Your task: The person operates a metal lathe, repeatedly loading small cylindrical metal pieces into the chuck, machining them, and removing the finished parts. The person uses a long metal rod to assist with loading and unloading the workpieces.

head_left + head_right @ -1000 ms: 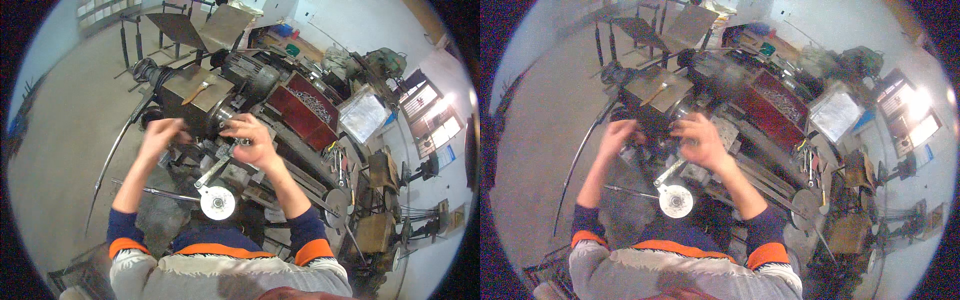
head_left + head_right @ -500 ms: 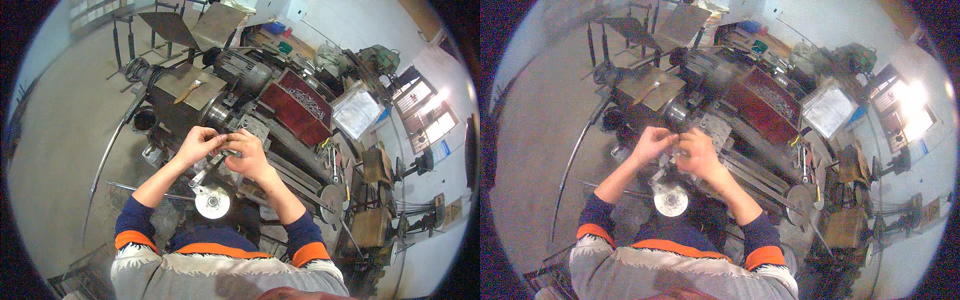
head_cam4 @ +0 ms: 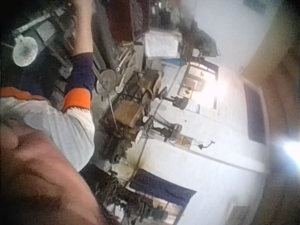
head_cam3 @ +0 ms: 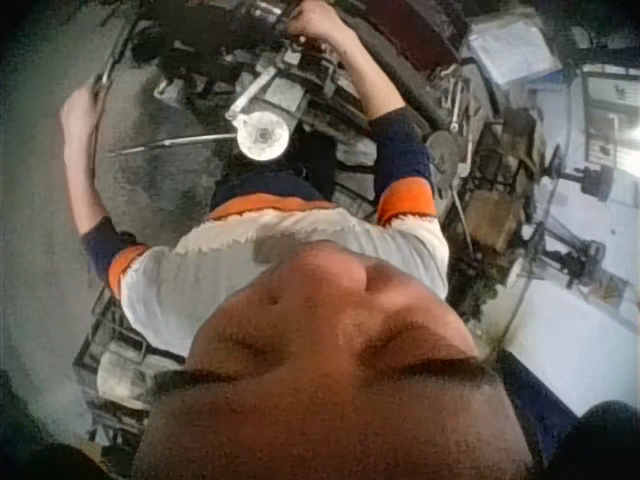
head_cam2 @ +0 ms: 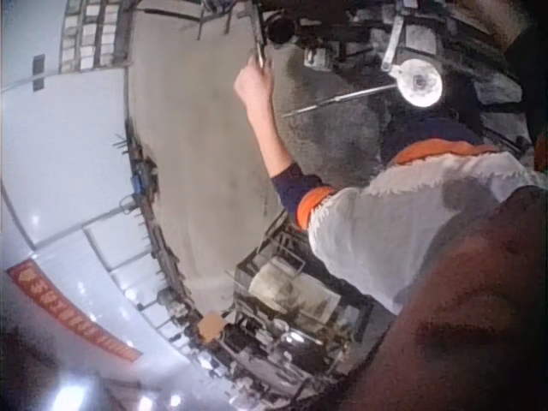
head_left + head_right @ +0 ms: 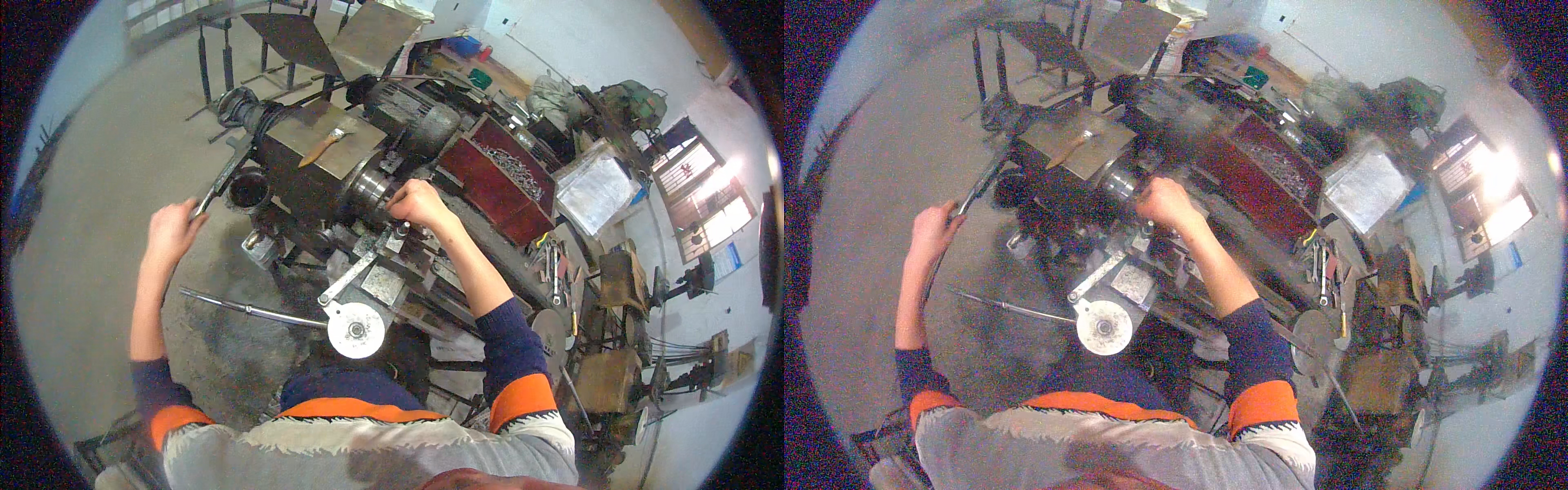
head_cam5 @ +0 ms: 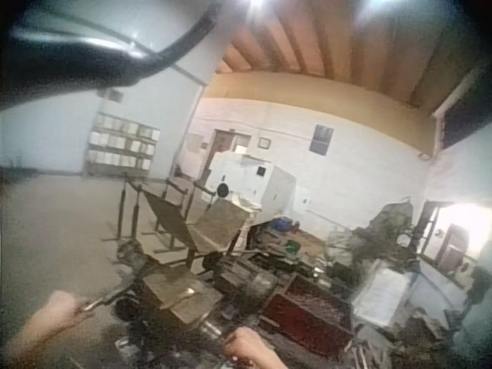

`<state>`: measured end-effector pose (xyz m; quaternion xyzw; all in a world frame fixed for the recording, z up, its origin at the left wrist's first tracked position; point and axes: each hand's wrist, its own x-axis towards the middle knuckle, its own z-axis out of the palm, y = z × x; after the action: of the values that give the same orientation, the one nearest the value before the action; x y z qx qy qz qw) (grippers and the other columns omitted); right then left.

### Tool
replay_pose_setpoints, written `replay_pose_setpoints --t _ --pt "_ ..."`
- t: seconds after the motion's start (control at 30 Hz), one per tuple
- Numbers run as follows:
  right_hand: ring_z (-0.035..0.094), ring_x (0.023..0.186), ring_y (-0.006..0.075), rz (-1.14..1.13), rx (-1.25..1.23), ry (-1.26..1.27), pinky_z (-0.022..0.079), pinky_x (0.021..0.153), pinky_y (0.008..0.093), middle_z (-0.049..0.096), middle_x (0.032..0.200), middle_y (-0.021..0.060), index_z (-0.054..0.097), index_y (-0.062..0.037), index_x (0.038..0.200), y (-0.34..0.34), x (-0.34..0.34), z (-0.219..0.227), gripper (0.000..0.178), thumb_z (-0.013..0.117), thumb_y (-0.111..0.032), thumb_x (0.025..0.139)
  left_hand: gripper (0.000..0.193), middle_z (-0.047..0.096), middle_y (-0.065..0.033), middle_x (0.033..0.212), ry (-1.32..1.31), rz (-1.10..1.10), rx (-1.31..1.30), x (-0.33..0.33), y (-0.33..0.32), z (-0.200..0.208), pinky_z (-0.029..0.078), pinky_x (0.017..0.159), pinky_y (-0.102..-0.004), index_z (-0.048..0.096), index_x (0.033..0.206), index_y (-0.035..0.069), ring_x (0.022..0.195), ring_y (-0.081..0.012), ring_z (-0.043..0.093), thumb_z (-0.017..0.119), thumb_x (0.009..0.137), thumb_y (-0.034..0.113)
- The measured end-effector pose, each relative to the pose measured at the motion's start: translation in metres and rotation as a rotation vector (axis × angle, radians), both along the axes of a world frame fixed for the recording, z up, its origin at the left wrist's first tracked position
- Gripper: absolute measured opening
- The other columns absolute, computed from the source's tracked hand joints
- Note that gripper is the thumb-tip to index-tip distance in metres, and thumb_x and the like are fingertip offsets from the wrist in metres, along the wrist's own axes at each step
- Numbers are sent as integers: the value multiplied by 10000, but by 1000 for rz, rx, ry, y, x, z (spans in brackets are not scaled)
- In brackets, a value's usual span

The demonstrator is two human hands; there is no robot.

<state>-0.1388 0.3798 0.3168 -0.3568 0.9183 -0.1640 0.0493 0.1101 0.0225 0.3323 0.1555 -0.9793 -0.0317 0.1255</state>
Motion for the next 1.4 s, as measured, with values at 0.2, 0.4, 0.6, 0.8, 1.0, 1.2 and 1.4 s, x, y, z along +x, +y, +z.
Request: replay_pose_setpoints --t 0.2,0.4,0.6,0.8,1.0,1.2,1.4 --pt "623 673 289 55 -31 -50 497 662 357 640 729 147 696 -91 758 -3 -20 -23 260 605 -233 561 323 594 -194 719 -102 219 266 74 -35 -49 460 650 -430 559 901 19 726 -343 592 648 757 294" --pt "619 692 326 51 -1 -30 500 676 396 631 702 160 685 -85 700 -14 -13 -15 208 634 -232 561 241 580 -200 695 20 229 91 74 -38 -96 472 662 -455 525 888 12 730 -372 588 634 714 138" --pt "612 675 330 66 63 -5 492 660 413 624 692 165 680 -84 676 -14 -16 -14 210 618 -245 557 163 599 -189 711 -144 286 -104 56 -65 -92 486 643 -446 584 822 18 692 -361 599 585 662 47" --pt "607 650 316 -5 29 -27 483 641 391 615 678 170 678 -72 692 -13 -12 -14 209 610 -226 568 29 605 -155 687 -113 185 -457 28 -227 -116 485 598 -396 568 694 44 664 -309 609 556 669 32" --pt "610 739 284 -29 103 -88 480 689 351 644 758 141 695 -75 809 -14 -13 -8 280 593 -197 578 172 631 -148 842 -196 334 -274 9 -231 -101 489 710 -393 629 855 53 811 -299 612 567 695 67" --pt "567 924 285 -7 -252 173 437 838 354 625 966 148 680 -66 886 63 14 18 357 571 -144 555 282 631 -159 928 456 17 124 -56 -117 -128 471 786 -362 606 984 27 877 -341 596 589 730 149" --pt "589 930 269 -386 -212 163 447 838 325 635 972 152 673 -36 904 197 77 36 374 534 -84 560 396 630 -182 953 -516 44 381 -112 -37 -252 474 818 -401 641 929 31 940 -312 597 678 658 317"
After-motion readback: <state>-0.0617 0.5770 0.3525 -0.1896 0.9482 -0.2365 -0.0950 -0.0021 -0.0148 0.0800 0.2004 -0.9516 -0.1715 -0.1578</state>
